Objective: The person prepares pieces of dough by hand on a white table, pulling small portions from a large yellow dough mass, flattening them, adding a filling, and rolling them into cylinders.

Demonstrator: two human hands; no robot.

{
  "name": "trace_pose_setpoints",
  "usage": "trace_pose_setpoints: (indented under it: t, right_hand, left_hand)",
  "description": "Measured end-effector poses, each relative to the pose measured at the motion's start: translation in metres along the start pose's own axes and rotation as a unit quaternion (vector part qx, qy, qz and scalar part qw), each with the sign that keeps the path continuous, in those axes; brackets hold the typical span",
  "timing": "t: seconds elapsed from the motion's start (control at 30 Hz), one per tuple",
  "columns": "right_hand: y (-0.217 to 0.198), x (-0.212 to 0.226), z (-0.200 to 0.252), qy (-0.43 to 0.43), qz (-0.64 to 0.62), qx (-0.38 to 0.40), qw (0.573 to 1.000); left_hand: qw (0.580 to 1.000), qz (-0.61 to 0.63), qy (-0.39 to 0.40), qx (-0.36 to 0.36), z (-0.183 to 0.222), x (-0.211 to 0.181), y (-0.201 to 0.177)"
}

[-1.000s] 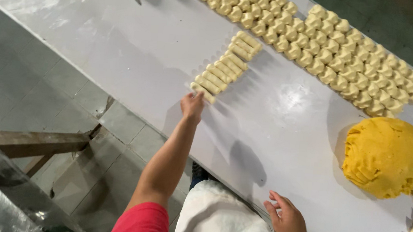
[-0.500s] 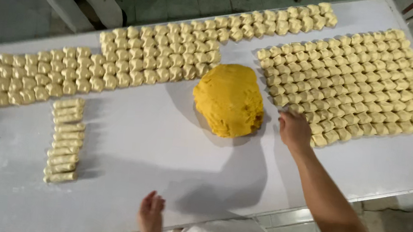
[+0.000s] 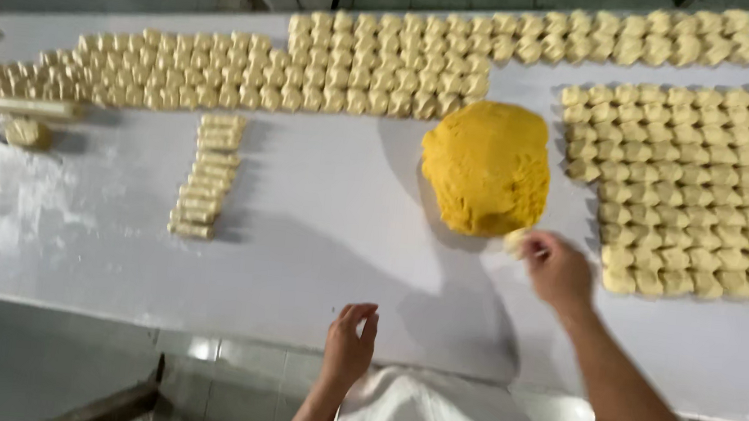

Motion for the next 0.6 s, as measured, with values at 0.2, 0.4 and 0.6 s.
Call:
trace_pose_setpoints:
  t: [0.2,0.4,0.6]
  right_hand:
    - [0.114,0.085,0.084,0.096,-0.031,0.204,0.974]
    - [0.133,0.092,0.064,-0.009,0.069,0.137,0.988]
    - [0.157,0.122,0.056,-0.249,0.154,0.054,0.955]
  left_hand:
    - [0.978,-0.089,0.172,0.079,0.014,0.031,0.016]
    - [0.907,-0.21,0.337,0.143,0.017,0.044,0.061]
    - [0.898,-0.217,0.363,0.121,0.022,0.047,0.085]
Point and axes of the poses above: each hand's wrist, its own z-axis away from the middle knuckle, its own y-axis out of the palm, x = y × z, the point moved 2 cm from there along -z, towards the middle knuckle, and after that the axes turned 1 degree about -z, right-handed, at the moved point
